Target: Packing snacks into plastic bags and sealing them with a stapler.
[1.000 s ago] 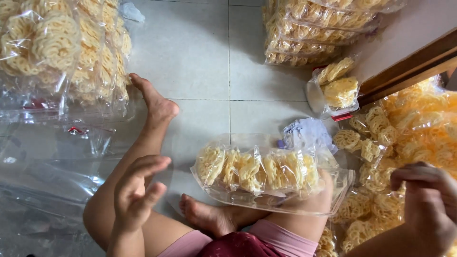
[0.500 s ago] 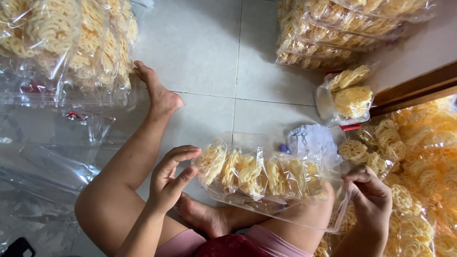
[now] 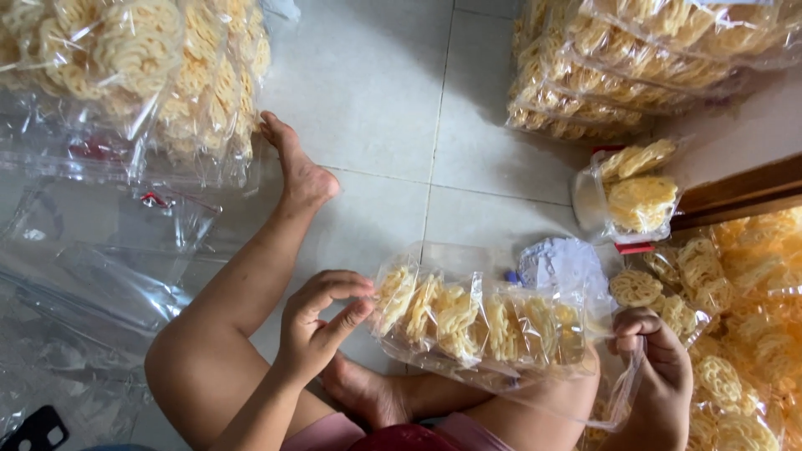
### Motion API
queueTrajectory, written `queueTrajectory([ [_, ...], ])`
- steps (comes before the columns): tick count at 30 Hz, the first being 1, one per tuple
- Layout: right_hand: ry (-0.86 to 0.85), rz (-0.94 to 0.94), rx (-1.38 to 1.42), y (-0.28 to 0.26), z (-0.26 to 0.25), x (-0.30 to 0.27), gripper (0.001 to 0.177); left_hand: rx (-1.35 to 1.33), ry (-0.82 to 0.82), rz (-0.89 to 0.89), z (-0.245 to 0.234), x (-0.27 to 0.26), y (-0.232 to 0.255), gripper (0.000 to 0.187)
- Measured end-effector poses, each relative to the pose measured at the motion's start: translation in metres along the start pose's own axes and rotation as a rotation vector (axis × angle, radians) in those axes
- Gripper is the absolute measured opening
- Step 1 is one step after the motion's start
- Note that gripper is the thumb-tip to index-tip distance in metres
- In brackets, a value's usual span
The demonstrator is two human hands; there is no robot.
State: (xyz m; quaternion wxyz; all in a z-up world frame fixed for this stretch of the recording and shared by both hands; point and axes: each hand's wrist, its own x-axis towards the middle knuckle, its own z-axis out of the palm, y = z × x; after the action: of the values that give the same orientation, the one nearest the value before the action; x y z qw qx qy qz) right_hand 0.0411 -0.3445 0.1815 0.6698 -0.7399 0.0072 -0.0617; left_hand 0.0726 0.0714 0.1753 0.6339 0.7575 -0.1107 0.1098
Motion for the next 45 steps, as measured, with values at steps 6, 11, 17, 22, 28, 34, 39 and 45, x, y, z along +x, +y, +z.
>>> queueTrajectory([
  [6,0.110,0.159,0.092,0.026,-0.025,0.003,0.003,-0.125,0.006,-0.058,0.005,0.008,-0.005,0.009],
  [11,0.000,0.051,0.148,0.027,-0.036,0.016,0.007,-0.097,0.045,-0.099,0.005,0.013,-0.015,0.011],
  [17,0.183,0.187,0.103,0.021,-0.034,0.005,0.006,-0.244,0.097,-0.081,0.007,0.006,-0.035,0.014],
  [22,0.181,0.271,0.094,0.022,-0.026,0.008,0.046,-0.261,0.087,-0.099,0.006,0.006,-0.037,0.014],
  [28,0.028,0.178,-0.012,0.003,0.007,0.020,0.017,-0.216,0.012,-0.068,0.003,0.003,-0.039,0.028],
  [34,0.003,-0.068,-0.347,-0.019,0.004,0.014,0.008,0.029,-0.010,0.016,0.009,0.010,-0.020,0.033],
  [39,0.190,-0.215,-0.753,-0.105,0.066,-0.009,0.011,0.122,0.042,0.070,0.024,0.013,-0.001,0.011],
  [45,-0.356,-0.293,-0.831,-0.137,0.188,0.046,0.058,0.168,0.086,0.117,0.030,0.009,0.019,0.020],
])
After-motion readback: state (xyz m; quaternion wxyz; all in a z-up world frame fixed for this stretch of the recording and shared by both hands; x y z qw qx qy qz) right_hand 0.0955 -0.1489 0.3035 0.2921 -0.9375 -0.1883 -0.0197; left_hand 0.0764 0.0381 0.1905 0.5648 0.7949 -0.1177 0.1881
